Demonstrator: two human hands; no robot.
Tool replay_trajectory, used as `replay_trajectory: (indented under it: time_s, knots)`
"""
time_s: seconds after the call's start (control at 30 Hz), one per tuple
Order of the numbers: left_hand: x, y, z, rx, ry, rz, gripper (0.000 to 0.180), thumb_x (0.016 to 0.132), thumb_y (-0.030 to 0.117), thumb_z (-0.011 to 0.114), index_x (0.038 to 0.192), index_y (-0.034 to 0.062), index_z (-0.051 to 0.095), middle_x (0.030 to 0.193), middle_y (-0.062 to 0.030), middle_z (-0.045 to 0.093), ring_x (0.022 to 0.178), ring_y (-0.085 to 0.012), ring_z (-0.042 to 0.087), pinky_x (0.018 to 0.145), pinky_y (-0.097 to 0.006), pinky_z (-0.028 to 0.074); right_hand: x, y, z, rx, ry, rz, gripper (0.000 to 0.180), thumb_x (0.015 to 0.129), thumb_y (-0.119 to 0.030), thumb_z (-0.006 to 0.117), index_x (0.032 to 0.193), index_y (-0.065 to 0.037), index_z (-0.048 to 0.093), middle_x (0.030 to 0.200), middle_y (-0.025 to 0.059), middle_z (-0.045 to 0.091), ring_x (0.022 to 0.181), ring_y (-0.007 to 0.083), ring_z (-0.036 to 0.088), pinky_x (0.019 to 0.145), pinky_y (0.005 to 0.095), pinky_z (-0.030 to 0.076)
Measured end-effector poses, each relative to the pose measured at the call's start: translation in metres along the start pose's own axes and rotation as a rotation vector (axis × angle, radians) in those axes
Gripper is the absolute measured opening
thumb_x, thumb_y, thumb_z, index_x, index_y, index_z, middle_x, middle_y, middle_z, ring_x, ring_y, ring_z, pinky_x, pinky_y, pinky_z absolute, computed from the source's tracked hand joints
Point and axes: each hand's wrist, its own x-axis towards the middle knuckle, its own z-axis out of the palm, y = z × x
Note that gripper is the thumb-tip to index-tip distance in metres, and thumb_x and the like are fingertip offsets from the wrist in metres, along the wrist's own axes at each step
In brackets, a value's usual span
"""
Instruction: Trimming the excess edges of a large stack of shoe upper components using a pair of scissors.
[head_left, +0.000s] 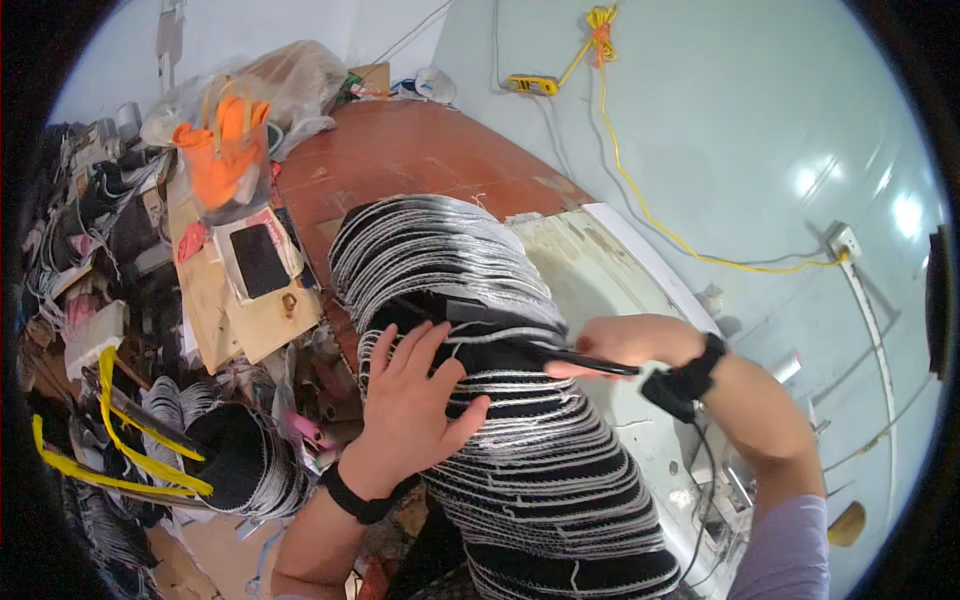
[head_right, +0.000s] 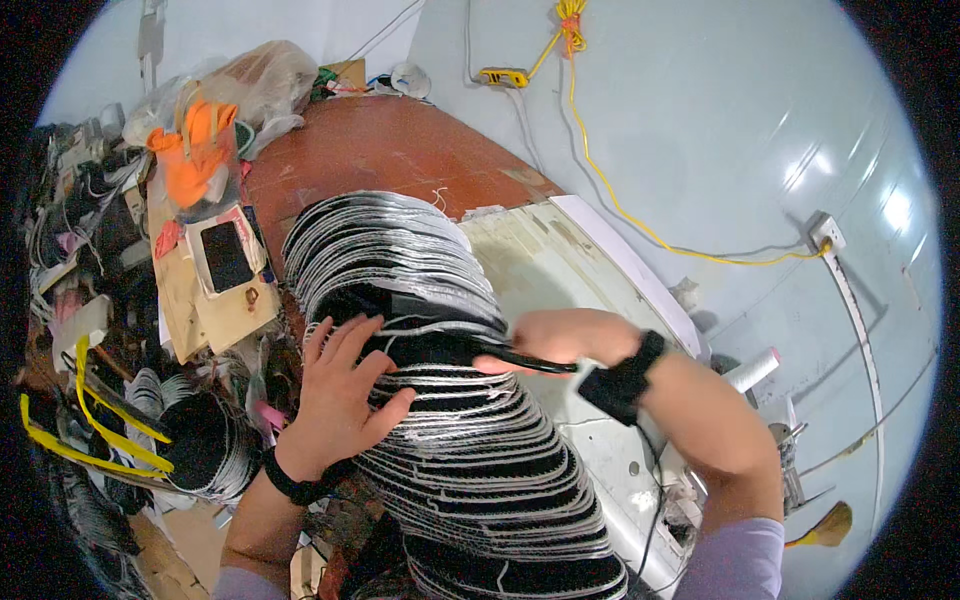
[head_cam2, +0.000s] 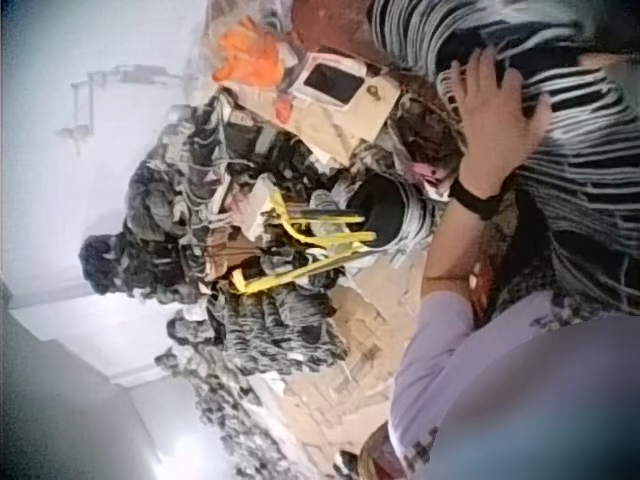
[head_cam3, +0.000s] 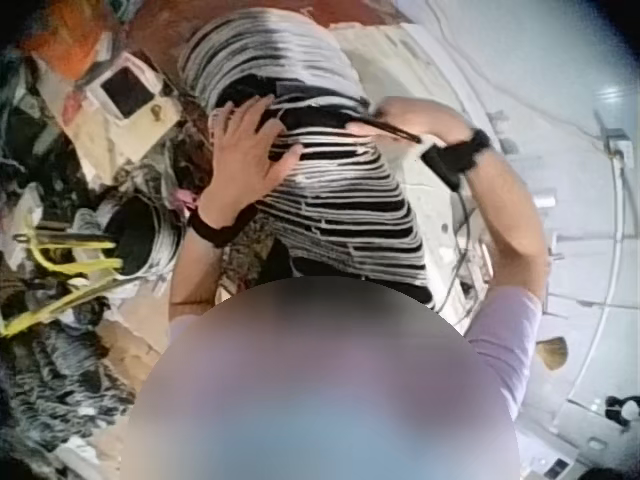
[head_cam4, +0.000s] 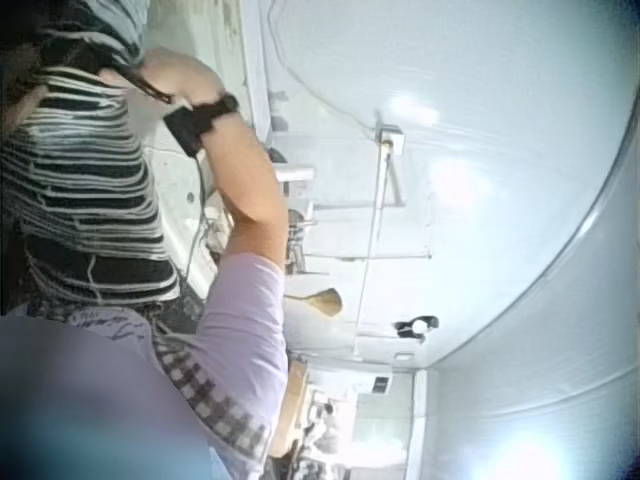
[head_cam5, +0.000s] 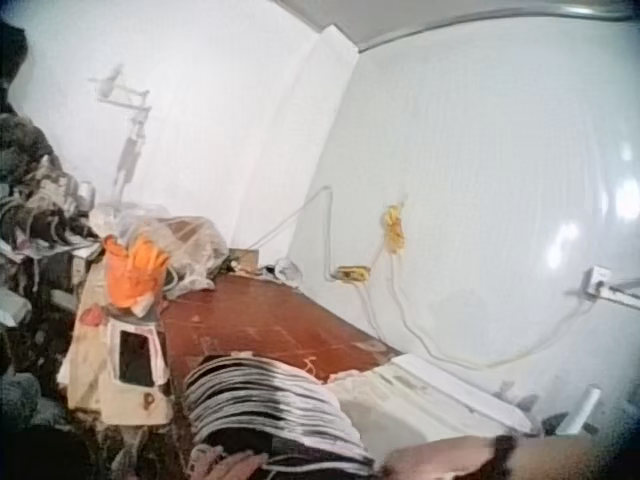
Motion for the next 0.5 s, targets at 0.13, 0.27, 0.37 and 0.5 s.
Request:
replay_trajectory:
  time_s: [0.13,0.27,0.37,0.5]
  knots:
    - [0.0,0.004,0.003,-0.047,0.009,-0.001,0.027,0.076,0.029,0.073,0.087,0.0065,0.062,0.104,-0.0123,0.063,0.096,-0.0329,0.06,0.096,-0.05,0.039,-0.083,0.008,-0.025,0.181,-0.104,0.057,0.061,0.089,-0.064,0.061,0.09,-0.003,0.067,0.058,-0.0039,0.049,0.048,0.0062,0.045,0.043,0.025,0.034]
    - [0.001,-0.001,0.004,-0.046,0.025,0.039,0.026,0.075,0.026,0.073,0.087,0.0056,0.062,0.095,-0.0109,0.062,0.087,-0.0319,0.059,0.083,-0.043,0.043,-0.055,0.004,-0.032,0.276,-0.241,0.052,0.063,0.089,-0.068,0.055,0.085,-0.005,0.062,0.056,-0.0037,0.049,0.048,0.0069,0.046,0.044,0.0244,0.035]
    - [0.003,-0.001,0.004,-0.073,0.015,0.026,0.025,0.075,0.025,0.073,0.086,0.0046,0.062,0.092,-0.0109,0.063,0.085,-0.0315,0.061,0.077,-0.041,0.046,0.007,-0.019,-0.016,0.179,-0.183,-0.009,0.081,0.082,-0.085,0.04,0.079,-0.006,0.06,0.054,-0.0021,0.048,0.048,0.0113,0.05,0.047,0.0282,0.04]
    - [0.009,-0.004,-0.006,-0.121,-0.051,0.056,0.031,0.08,0.025,0.071,0.101,0.0038,0.064,0.086,-0.0115,0.064,0.078,-0.0325,0.063,0.069,-0.041,0.048,0.045,-0.02,-0.004,0.077,0.017,-0.09,0.093,0.072,-0.094,0.039,0.068,-0.004,0.062,0.057,0.0035,0.056,0.051,0.0167,0.058,0.048,0.0322,0.044]
